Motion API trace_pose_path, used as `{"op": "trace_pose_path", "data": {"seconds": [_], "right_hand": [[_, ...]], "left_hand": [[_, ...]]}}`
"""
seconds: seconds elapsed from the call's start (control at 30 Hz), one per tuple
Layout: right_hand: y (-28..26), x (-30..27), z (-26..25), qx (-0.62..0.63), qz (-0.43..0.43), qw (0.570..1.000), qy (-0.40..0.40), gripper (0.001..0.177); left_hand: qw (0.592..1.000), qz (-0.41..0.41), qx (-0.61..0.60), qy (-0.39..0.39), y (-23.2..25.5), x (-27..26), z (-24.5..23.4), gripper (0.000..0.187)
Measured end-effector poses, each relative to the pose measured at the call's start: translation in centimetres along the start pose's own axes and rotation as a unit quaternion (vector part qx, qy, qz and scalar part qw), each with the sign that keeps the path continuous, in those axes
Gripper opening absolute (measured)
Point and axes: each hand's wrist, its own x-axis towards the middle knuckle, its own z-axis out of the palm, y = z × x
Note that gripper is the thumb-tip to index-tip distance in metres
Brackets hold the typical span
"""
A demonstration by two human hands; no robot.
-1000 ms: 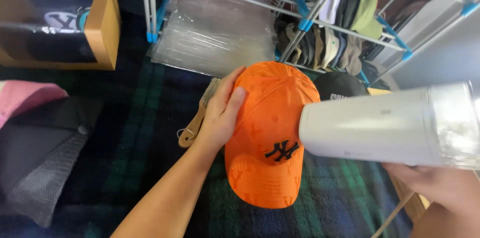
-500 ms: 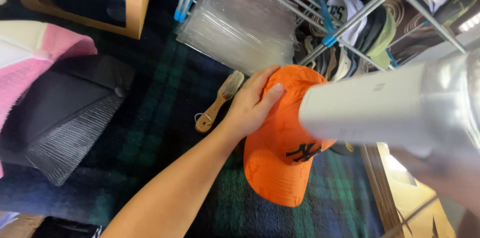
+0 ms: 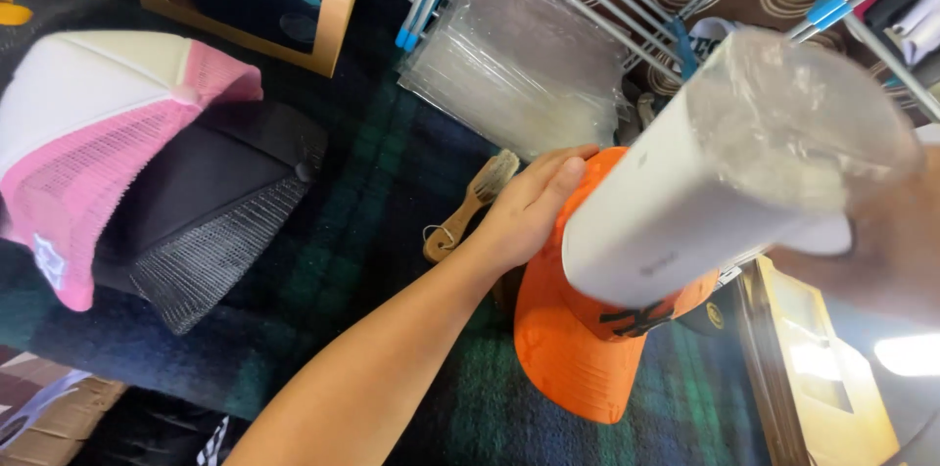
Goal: Cleaning and shaping baseball caps using a brush and a handheld steamer on a wooden head form.
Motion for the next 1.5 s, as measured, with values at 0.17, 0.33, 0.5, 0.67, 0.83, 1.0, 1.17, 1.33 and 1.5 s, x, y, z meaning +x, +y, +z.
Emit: {"op": "trace_pose_path", "data": {"seconds": [0.17, 0.33, 0.5, 0.67, 0.83, 1.0, 1.17, 1.33, 1.5], "right_hand": [[11.3, -4.2, 5.5, 0.209, 0.044, 0.976, -0.029, 0.056], [11.3, -2.4, 9.8, 0.277, 0.146, 0.95, 0.015, 0.071], [3.1, 6.5, -0.6, 0.06, -0.126, 0.99, -0.01, 0.066], [0.1, 11.8, -2.5, -0.279, 0.101, 0.931, -0.213, 0.046], [-2.9, 15.4, -3.8, -0.197, 0.227, 0.903, -0.306, 0.054], [-0.7, 15.9, -4.0, -0.024, 0.308, 0.889, -0.339, 0.03], [-0.1, 16.3, -2.8, -0.059, 0.291, 0.889, -0.35, 0.026], [1.7, 16.0, -1.7, 0.037, 0.319, 0.884, -0.34, 0.028], [3.7, 15.2, -0.9, 0.012, 0.309, 0.877, -0.367, 0.029]], "left_hand": [[1.0, -0.026, -0.003, -0.012, 0.8, 0.1, -0.7, 0.08], [1.0, 0.014, 0.018, -0.02, 0.6, 0.0, -1.0, 0.08], [0.997, -0.053, -0.046, -0.028, 1.7, 0.1, -1.3, 0.088], [0.997, -0.035, -0.05, -0.039, 1.9, 0.3, -1.1, 0.083], [0.998, 0.006, -0.044, -0.046, 1.4, 0.2, -1.2, 0.076], [0.999, -0.028, -0.006, -0.029, 1.2, 0.6, -1.2, 0.084], [0.998, -0.015, 0.039, -0.042, 0.9, 0.6, -1.3, 0.086], [0.998, -0.04, 0.025, -0.037, 1.1, 0.7, -1.1, 0.085], [0.999, -0.003, 0.04, -0.035, 0.2, 0.8, -0.9, 0.074]]}}
